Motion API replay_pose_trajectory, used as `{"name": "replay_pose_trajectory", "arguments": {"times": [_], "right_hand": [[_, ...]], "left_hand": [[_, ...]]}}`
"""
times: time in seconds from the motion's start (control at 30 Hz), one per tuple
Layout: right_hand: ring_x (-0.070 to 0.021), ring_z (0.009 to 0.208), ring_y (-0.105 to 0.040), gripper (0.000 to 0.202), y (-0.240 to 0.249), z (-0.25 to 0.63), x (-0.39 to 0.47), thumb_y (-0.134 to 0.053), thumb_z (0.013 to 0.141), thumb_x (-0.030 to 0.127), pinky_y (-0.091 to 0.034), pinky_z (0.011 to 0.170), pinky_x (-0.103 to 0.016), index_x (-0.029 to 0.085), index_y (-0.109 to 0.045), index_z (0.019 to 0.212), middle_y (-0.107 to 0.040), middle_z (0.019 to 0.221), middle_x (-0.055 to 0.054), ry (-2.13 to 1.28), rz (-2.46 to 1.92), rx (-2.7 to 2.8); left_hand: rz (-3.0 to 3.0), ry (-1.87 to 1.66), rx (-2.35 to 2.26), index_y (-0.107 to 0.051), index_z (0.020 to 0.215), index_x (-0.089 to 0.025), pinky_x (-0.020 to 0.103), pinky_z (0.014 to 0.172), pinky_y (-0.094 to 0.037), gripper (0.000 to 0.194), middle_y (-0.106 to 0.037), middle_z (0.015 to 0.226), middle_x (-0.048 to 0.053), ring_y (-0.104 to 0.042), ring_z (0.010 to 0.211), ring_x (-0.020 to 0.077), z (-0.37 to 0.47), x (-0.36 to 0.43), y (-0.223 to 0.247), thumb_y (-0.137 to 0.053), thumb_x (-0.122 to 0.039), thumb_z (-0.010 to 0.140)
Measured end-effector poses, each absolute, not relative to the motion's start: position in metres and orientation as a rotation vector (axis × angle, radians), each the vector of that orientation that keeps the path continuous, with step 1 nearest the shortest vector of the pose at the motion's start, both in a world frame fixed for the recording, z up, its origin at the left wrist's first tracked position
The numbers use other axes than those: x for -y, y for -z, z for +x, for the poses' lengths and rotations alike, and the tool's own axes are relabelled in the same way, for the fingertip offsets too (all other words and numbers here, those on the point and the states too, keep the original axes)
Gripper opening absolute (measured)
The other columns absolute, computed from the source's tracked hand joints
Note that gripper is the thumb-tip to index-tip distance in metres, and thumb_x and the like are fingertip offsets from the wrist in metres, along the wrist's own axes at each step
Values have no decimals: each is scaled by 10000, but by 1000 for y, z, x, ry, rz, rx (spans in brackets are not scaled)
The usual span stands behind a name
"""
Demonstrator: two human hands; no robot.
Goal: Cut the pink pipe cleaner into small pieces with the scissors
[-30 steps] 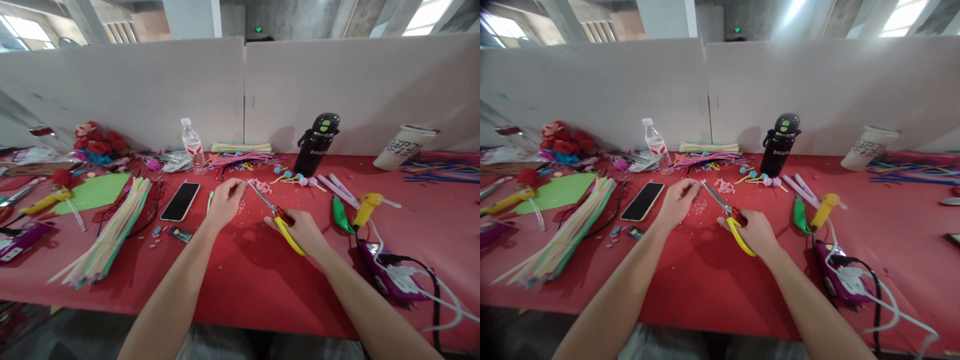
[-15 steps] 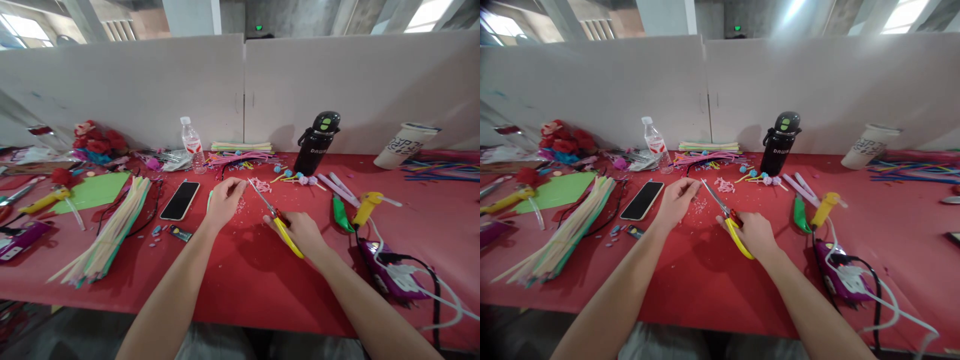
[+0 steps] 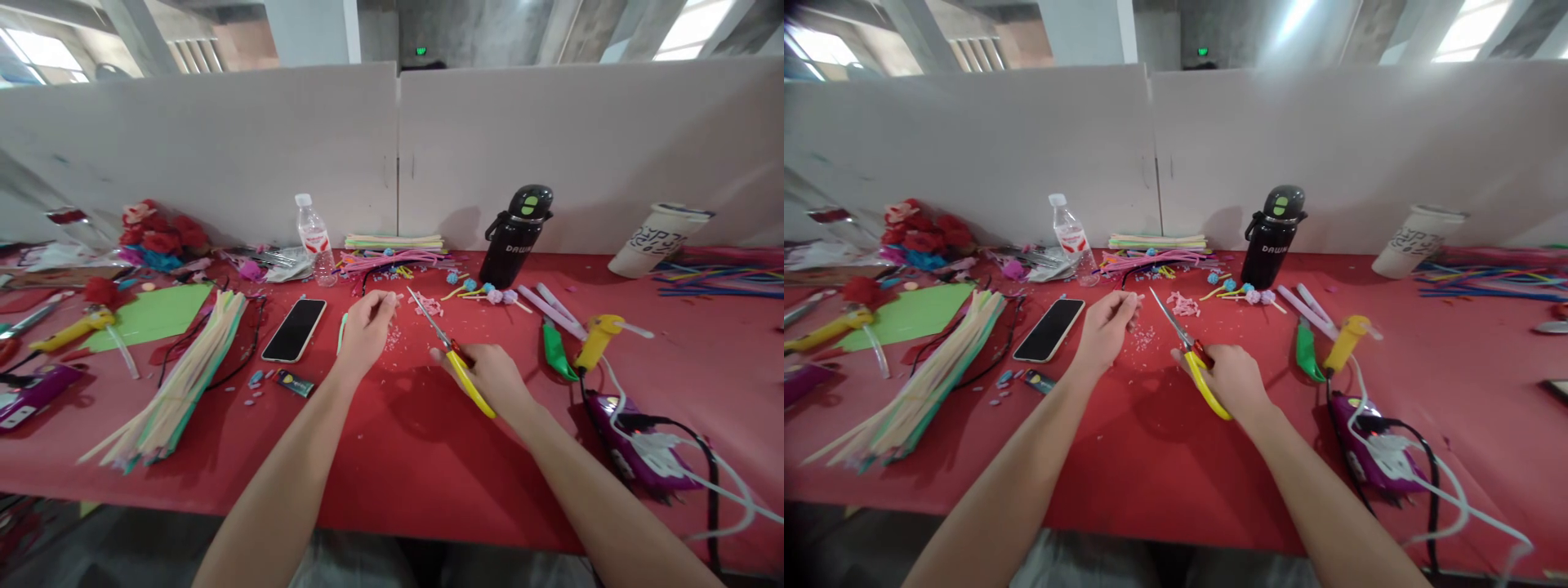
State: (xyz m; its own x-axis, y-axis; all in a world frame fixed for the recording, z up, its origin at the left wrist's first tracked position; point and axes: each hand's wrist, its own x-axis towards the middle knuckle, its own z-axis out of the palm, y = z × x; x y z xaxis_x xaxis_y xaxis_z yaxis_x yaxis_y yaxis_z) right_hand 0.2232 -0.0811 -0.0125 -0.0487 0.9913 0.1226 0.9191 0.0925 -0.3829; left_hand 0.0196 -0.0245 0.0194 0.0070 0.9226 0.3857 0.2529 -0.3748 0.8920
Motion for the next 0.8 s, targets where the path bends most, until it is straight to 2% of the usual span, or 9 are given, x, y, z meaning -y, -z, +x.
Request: {"name": "replay_pose_trajectory", "arguments": {"times": [0.23,0.37,0.8], "right_hand": [[-101,475,-324,522,10,234,78,-489,750,676,-217,463,-219,200,-372,571,-430,514,16,-396,-1778,2002],[-101,474,-293,550,8,233,79,-507,728,689,-208,460,-223,199,-336,546,-387,490,22,-353,-1790,2015],[-97,464,-311,555,13,234,78,-507,725,695,-207,455,-227,194,-379,524,-403,481,21,-365,-1748,2084]], "left_hand": [[1964,-1272,-1313,-597,765,-149,213,553,-362,270,-538,636,-8,-469,582,93,-5,19,-25,-495,-380,860],[2076,-1200,-1252,-629,802,-151,214,568,-379,246,-585,682,8,-498,618,100,-12,18,-26,-509,-358,855],[2279,-1172,-1183,-633,803,-163,218,639,-418,173,-638,758,22,-552,681,106,-16,14,-28,-506,-262,865]]}}
